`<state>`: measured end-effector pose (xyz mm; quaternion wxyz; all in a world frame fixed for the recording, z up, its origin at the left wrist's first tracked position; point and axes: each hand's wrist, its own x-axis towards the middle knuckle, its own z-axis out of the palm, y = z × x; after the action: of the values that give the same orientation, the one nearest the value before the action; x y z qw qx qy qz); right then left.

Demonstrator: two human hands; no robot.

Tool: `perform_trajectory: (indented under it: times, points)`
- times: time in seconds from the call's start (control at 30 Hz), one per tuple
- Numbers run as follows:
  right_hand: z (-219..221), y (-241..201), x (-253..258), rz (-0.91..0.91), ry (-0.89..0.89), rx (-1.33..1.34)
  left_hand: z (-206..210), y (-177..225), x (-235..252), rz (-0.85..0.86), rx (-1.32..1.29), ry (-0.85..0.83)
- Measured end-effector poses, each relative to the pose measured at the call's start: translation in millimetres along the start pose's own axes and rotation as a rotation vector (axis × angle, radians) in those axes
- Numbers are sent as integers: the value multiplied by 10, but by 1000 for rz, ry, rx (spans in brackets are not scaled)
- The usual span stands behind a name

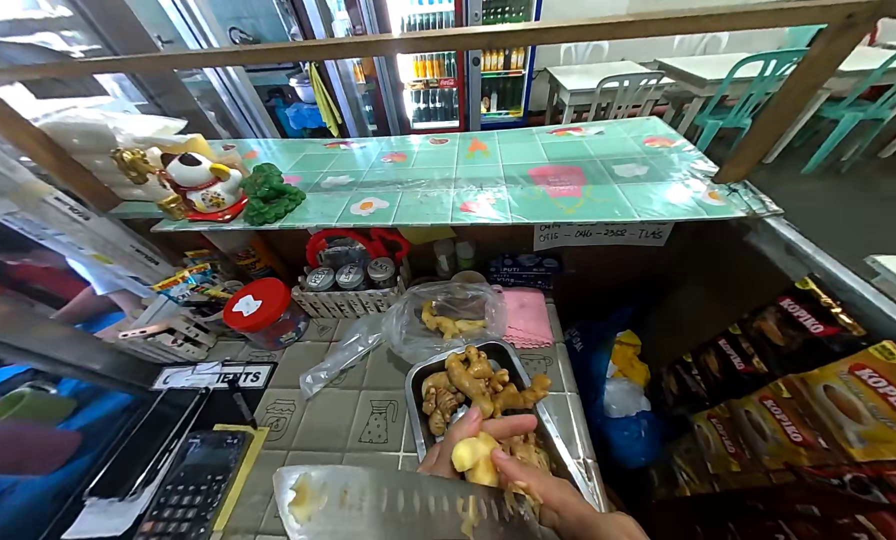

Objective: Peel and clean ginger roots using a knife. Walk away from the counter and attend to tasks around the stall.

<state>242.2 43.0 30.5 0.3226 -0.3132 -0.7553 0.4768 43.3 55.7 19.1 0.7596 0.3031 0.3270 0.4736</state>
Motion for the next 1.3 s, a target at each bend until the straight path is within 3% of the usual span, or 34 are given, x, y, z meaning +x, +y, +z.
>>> perform_trajectory:
  times: [0.27,0.47,0.6,0.73,0.9,1.13,1.3]
  points:
    - [-18,-29,-23,-60,40,-198,-67,-60,10,2,-28,-68]
    - [-34,-44,-1,-75,33,-219,-53,-12,-8,-52,-13,-56]
    - [-44,-22,-6,-84,47,-159,-36,-24,37,4,19,-7]
    - [-116,-71,-12,-55,10,-188,27,157,23,-127,261,89]
    - [-173,-146,-17,-47,-48,-290,-62,351,35,-298,498,-83]
    - [-193,-89,-5,-1,-92,-119,-39,244,116,-284,294,-42]
    - [-181,-63,-30,-34,-82,-7,-180,139,163,-136,258,-205]
